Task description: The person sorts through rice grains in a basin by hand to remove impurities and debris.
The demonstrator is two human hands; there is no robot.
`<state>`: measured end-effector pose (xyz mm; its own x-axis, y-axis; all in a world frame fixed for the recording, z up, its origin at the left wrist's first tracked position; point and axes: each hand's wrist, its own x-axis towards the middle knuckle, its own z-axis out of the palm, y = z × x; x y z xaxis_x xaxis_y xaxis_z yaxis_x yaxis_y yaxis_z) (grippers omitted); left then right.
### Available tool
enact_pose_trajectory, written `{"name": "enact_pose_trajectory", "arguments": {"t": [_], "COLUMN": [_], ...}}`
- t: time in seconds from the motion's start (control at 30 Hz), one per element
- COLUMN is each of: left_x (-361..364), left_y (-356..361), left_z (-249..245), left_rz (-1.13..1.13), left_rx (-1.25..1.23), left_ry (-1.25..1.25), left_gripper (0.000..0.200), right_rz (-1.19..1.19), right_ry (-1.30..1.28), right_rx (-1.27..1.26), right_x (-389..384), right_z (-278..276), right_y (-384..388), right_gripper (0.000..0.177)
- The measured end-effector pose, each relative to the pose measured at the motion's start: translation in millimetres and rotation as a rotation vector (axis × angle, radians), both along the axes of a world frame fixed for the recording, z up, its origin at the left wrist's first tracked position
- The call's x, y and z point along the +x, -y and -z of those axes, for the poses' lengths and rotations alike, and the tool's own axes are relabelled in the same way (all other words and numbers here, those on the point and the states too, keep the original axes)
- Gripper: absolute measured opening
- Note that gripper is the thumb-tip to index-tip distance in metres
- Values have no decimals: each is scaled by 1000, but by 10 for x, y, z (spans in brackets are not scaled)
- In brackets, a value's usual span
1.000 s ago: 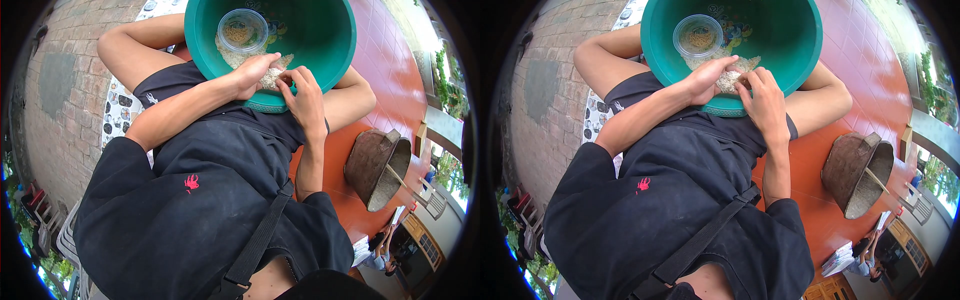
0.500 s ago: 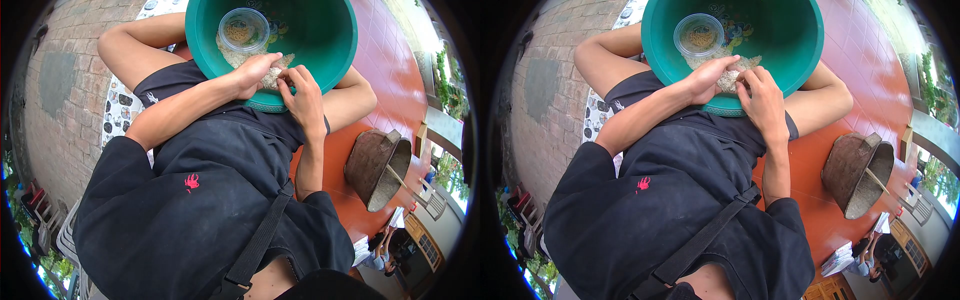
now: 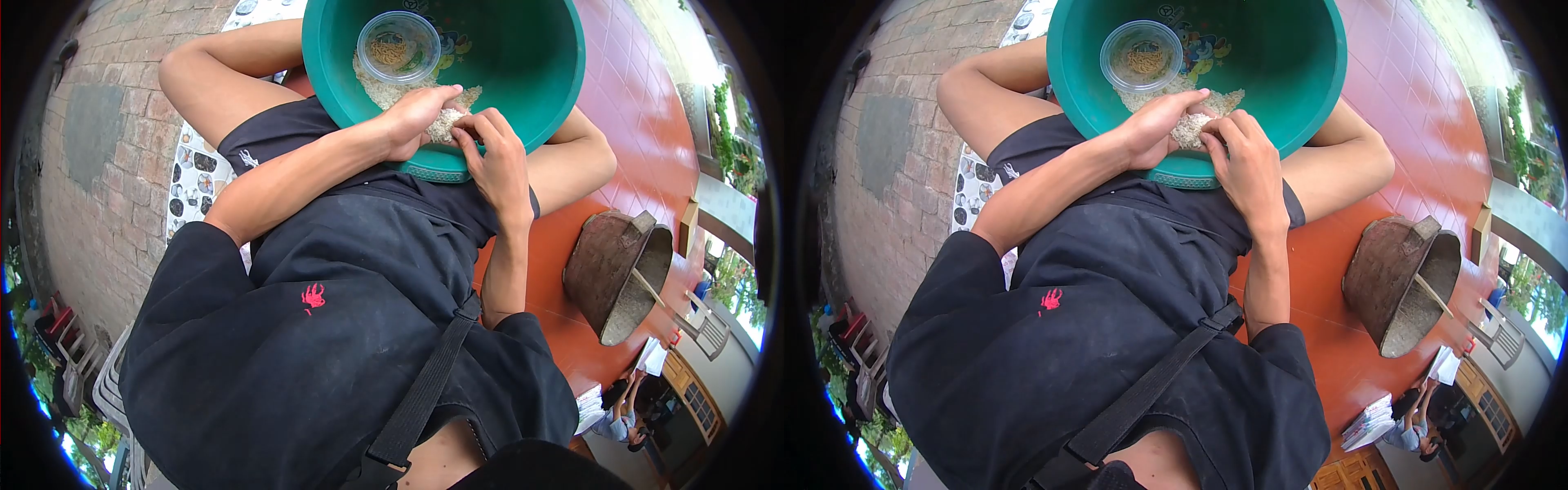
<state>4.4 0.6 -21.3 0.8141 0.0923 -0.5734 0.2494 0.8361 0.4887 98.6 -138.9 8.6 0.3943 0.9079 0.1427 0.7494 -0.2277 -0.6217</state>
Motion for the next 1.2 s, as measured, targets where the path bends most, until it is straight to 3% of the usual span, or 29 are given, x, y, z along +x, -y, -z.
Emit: {"name": "enact_pose_trajectory", "arguments": {"t": [0.37, 0.43, 0.63, 0.73, 0.97, 1.07, 1.13, 1.2], "left_x": [7, 9, -14, -10, -1, 1, -15, -26], "left_y": [3, 1, -5, -5, -10, 21, -8, 3], "left_z": [37, 49, -93, -88, -70, -95, -76, -125], "left_rz": [-44, -35, -16, -4, -1, -65, -49, -36], "left_rx": [7, -8, 6, 25, 2, -3, 46, 70], "left_ry": [-13, 21, 2, 8, 36, 36, 51, 43], "left_gripper": [36, 37, 37, 37, 35, 35, 32, 31], "right_rz": [-56, 43, 97, 40, 69, 92, -24, -7], "right_ry": [165, -234, -590, -474, -571, -443, -63, -62], "right_rx": [23, 36, 70, 11, 51, 80, 298, 363], "right_x": [-9, -27, 34, 107, 37, -10, -11, -82], "right_z": [27, -8, -9, -1, -138, -285, -310, -353], "right_y": [-22, -20, -10, -2, -113, -266, -415, -552], "right_gripper": [6, 5, 11, 13, 13, 12, 9, 8]}}
